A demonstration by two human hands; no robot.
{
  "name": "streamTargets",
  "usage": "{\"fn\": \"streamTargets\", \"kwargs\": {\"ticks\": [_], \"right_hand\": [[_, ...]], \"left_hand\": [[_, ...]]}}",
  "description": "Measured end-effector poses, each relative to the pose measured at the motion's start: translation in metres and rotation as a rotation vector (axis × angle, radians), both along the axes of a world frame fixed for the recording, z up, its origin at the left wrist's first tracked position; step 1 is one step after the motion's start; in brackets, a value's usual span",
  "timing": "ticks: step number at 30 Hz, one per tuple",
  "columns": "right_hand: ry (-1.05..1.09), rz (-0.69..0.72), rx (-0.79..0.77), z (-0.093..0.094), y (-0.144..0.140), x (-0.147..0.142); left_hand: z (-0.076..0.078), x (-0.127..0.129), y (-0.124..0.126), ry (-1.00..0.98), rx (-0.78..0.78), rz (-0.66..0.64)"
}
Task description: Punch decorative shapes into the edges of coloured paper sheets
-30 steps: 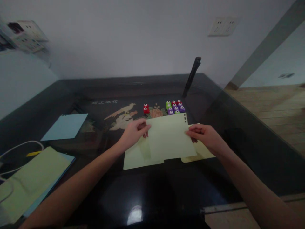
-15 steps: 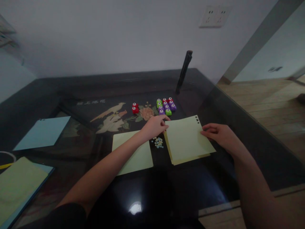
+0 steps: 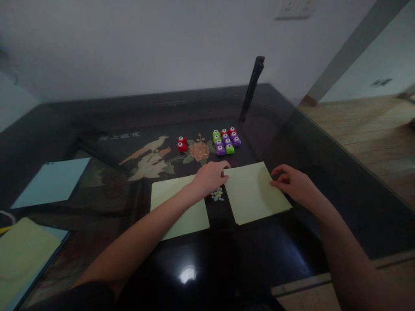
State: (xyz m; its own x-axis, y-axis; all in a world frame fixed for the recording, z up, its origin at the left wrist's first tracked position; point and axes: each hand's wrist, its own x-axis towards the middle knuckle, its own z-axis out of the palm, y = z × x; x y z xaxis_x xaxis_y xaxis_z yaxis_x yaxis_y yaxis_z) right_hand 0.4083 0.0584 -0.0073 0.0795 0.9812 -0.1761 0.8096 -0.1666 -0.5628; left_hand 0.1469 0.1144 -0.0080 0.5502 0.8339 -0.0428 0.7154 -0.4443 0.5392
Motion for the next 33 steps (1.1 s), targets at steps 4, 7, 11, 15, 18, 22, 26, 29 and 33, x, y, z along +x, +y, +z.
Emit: {"fn": "streamTargets", "kwargs": {"ticks": [4, 7, 11, 15, 18, 22, 26, 29, 33], "right_hand": [[-0.102, 0.002, -0.013, 0.0, -0.001, -0.001], [-0.144, 0.002, 0.02, -0.001, -0.001, 0.001], [-0.139, 0.01, 0.108, -0.002, -0.002, 0.001], [-0.088, 0.012, 0.178, 0.0, -0.002, -0.004], [-0.059, 0.008, 0.185, 0.001, -0.002, -0.007], [-0.043, -0.01, 0.191, 0.003, -0.003, -0.007], [-0.002, -0.025, 0.199, 0.002, -0.003, -0.007], [0.014, -0.017, 0.211, 0.002, -0.003, -0.008], [0.022, -0.015, 0.205, 0.003, -0.004, -0.01]], "left_hand": [[0.0, 0.0, -0.001, 0.037, 0.056, -0.013], [0.001, -0.003, 0.001, 0.042, 0.094, -0.018], [0.007, -0.011, 0.006, 0.032, 0.198, -0.135], [0.023, -0.019, 0.002, 0.097, 0.278, -0.365], [0.034, -0.02, -0.012, 0.168, 0.292, -0.512], [0.035, -0.015, -0.027, 0.246, 0.351, -0.576], [0.029, -0.01, -0.03, 0.268, 0.383, -0.583], [0.028, -0.006, -0.029, 0.261, 0.391, -0.596], [0.028, -0.004, -0.029, 0.238, 0.379, -0.611]]}}
